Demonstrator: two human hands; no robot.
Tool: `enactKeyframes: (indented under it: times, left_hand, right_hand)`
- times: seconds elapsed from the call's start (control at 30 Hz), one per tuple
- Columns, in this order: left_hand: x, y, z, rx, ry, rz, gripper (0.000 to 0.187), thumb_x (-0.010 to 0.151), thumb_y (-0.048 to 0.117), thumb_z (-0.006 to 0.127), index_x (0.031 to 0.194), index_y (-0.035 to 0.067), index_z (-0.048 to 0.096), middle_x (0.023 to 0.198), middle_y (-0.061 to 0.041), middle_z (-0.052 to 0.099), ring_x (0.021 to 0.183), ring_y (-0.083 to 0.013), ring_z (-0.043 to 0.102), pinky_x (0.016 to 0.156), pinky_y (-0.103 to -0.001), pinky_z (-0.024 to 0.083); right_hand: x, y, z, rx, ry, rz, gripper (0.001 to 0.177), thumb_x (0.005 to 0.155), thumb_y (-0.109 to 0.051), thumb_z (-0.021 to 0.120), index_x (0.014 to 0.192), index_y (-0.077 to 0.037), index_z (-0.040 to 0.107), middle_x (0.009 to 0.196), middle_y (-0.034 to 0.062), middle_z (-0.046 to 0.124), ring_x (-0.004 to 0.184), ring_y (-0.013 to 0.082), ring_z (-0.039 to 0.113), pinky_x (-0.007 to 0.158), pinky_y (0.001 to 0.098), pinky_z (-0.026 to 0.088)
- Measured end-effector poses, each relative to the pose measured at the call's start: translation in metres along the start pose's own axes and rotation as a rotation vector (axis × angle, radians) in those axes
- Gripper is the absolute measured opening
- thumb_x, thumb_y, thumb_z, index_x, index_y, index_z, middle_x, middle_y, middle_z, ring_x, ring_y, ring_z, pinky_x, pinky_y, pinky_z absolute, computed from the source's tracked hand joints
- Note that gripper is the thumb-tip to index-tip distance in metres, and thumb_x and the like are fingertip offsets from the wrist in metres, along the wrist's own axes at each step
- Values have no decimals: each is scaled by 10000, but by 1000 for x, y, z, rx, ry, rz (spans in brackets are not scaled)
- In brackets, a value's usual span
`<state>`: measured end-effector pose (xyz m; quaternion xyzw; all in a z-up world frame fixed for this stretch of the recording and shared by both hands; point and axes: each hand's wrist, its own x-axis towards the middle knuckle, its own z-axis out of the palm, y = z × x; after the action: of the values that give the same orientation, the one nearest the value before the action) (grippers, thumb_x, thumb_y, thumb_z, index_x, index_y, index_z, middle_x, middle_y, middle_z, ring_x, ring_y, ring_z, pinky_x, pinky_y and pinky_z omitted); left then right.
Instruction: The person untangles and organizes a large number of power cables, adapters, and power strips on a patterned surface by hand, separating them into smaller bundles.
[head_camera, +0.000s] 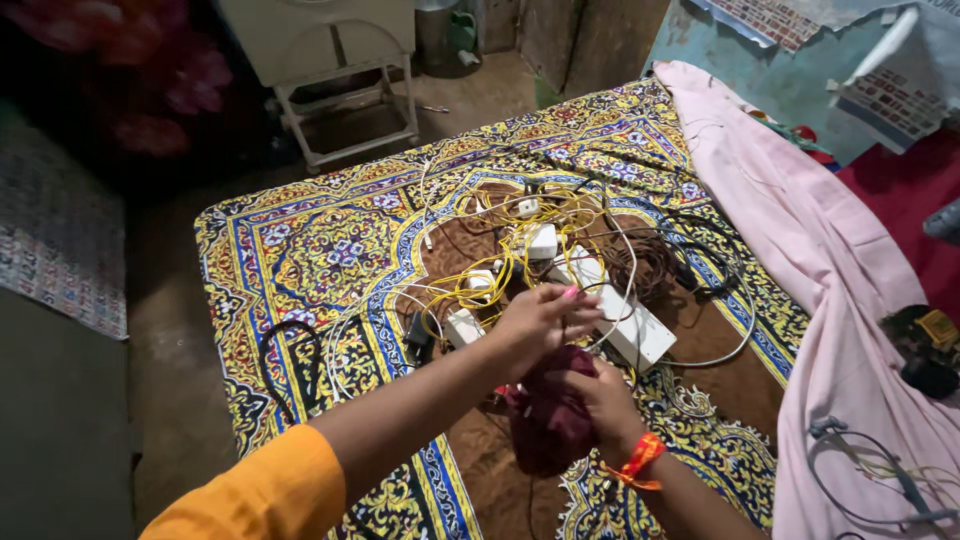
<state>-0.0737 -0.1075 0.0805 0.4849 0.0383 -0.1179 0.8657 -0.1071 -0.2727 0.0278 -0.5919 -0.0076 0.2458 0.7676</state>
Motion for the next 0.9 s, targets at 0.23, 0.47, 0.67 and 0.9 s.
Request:
enactKeyframes:
  times: [0.23, 0.47, 0.67, 0.9]
  left_hand:
    - [-87, 4, -6, 871, 252, 226, 234, 940, 255, 713, 984, 29, 672, 943, -121, 740, 846, -200, 693, 789, -321, 557]
    - [-86, -16, -19, 894, 200, 540, 194, 933, 153, 695, 1016, -9, 630, 970, -184, 686, 922, -326, 668, 825, -403, 516]
    - [-77, -44, -25, 848, 243, 260, 211, 945, 197, 713, 969, -9, 675, 858, -132, 695, 806, -248, 657, 734, -379, 520]
    - [-47, -55, -41, 309, 255, -102, 180, 953, 231, 696, 947, 53, 723, 779, -14, 693, 663, -91, 601, 581, -262, 469]
  right_hand:
    - [-2, -4, -17, 288, 6, 53, 334, 900, -46, 614, 1230, -4, 646, 1127, 131, 740, 956, 244, 743, 876, 426, 606]
    - [3, 11, -18, 354, -21, 74, 415, 832, 19, 614, 1243, -17, 653, 1121, 129, 745, 963, 256, 744, 873, 432, 610]
    - [8, 22, -12, 398, 162, -4, 337, 882, -73, 684, 1214, -20, 665, 1092, 110, 744, 931, 231, 738, 831, 396, 608]
    - [-4, 10, 16, 192, 188, -3, 303, 898, -152, 736, 1153, 10, 704, 1015, 99, 758, 849, 204, 730, 748, 348, 592]
